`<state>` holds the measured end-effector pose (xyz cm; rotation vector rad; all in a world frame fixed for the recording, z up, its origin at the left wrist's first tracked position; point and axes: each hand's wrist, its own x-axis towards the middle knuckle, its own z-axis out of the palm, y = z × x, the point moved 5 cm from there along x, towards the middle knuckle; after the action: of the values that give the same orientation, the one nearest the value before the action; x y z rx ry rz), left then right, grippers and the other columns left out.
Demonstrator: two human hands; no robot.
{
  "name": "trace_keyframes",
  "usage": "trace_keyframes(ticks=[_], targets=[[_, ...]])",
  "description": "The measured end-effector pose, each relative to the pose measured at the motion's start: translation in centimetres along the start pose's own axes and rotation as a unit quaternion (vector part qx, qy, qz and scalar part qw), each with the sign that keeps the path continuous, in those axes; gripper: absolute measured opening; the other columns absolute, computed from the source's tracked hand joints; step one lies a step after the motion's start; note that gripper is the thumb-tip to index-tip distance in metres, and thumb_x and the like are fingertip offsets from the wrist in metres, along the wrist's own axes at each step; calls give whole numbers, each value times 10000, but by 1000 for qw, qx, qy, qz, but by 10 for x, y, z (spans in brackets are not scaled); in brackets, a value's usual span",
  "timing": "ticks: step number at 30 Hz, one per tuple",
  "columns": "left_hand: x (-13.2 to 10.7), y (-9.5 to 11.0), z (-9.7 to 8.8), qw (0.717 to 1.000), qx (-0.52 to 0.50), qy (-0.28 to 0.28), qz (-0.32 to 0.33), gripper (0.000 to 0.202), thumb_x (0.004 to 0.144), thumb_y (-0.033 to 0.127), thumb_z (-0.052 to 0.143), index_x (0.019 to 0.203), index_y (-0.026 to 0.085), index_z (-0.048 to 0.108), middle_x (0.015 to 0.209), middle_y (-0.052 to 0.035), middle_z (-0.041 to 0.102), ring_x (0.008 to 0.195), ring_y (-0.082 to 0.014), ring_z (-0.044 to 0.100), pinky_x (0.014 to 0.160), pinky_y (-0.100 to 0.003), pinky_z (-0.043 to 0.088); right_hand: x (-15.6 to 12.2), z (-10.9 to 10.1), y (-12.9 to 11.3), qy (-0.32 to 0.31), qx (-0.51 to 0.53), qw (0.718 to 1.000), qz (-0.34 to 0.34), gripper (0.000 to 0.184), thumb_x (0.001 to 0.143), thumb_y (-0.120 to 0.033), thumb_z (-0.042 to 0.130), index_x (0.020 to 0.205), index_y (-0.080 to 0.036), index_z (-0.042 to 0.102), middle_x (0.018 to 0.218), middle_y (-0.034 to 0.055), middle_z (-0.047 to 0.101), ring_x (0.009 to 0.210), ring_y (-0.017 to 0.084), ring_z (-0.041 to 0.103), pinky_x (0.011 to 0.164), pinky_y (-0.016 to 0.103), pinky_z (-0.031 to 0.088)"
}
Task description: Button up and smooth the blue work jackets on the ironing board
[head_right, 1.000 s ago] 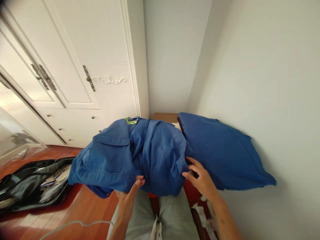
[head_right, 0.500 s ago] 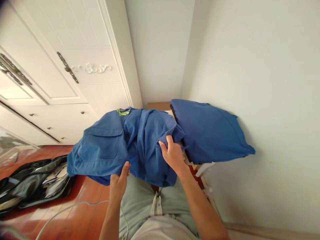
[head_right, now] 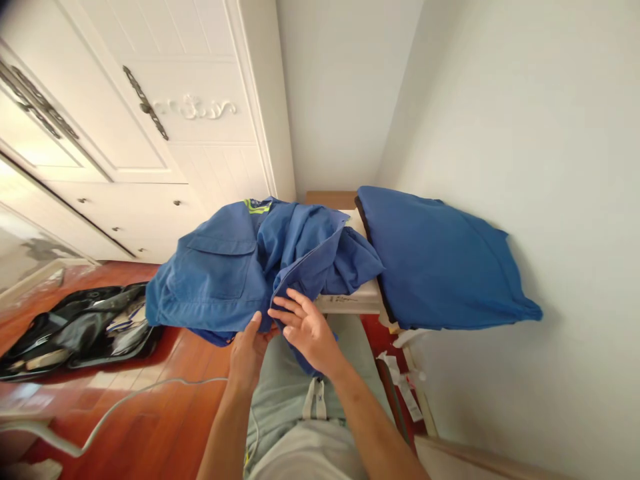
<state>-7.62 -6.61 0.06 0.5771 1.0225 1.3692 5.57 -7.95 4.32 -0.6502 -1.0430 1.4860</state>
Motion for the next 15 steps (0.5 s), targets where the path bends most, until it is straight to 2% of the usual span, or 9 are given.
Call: trace_keyframes(ticks=[2, 4, 8, 11, 13, 15], targets=[[-1, 0, 3, 1000, -18, -24, -7, 395, 724, 500, 753, 962, 186, 727, 978, -128, 743, 872, -304, 698, 761, -418, 553, -7, -2, -3, -13, -42, 999, -23, 569, 890, -342, 681, 1404, -306, 441, 1446, 123, 523, 1258, 277, 589, 1072, 517, 443], [-3, 0, 7, 998, -40, -51, -15, 414, 748, 514, 729, 956, 156, 735, 1014, -146, 743, 864, -289, 700, 768, -406, 554, -18, -11, -8, 7, -84, 995, -44, 495, 938, -321, 618, 1404, -317, 453, 1447, 115, 522, 1250, 268, 594, 1066, 510, 452], [-5, 3, 11, 996, -68, -57, -14, 464, 749, 507, 720, 980, 105, 728, 1119, -192, 724, 900, -278, 706, 768, -385, 556, -44, -51, -15, 118, -201, 970, -62, 476, 940, -339, 590, 1397, -280, 472, 1396, 121, 563, 1257, 253, 581, 1083, 471, 454], [-2, 2, 7, 998, -61, -21, -4, 419, 706, 437, 776, 960, 109, 719, 1044, -171, 743, 839, -247, 706, 709, -349, 547, -56, -83, -17, 168, -368, 914, -22, 526, 891, -396, 602, 1378, -225, 504, 1389, 138, 565, 1319, 284, 516, 1124, 497, 401], [1, -1, 1, 998, -53, 23, 2, 354, 659, 375, 826, 884, 123, 719, 923, -120, 751, 745, -198, 683, 652, -303, 528, -57, -98, -18, 156, -473, 867, 23, 499, 869, -412, 591, 1328, -217, 563, 1366, 132, 584, 1321, 307, 504, 1128, 520, 377], [3, -3, -6, 997, -49, 61, 14, 313, 619, 331, 861, 819, 142, 712, 814, -61, 725, 675, -155, 643, 596, -264, 498, -57, -107, -19, 119, -542, 830, 57, 438, 867, -403, 573, 1261, -216, 622, 1324, 131, 613, 1283, 320, 531, 1099, 518, 400]])
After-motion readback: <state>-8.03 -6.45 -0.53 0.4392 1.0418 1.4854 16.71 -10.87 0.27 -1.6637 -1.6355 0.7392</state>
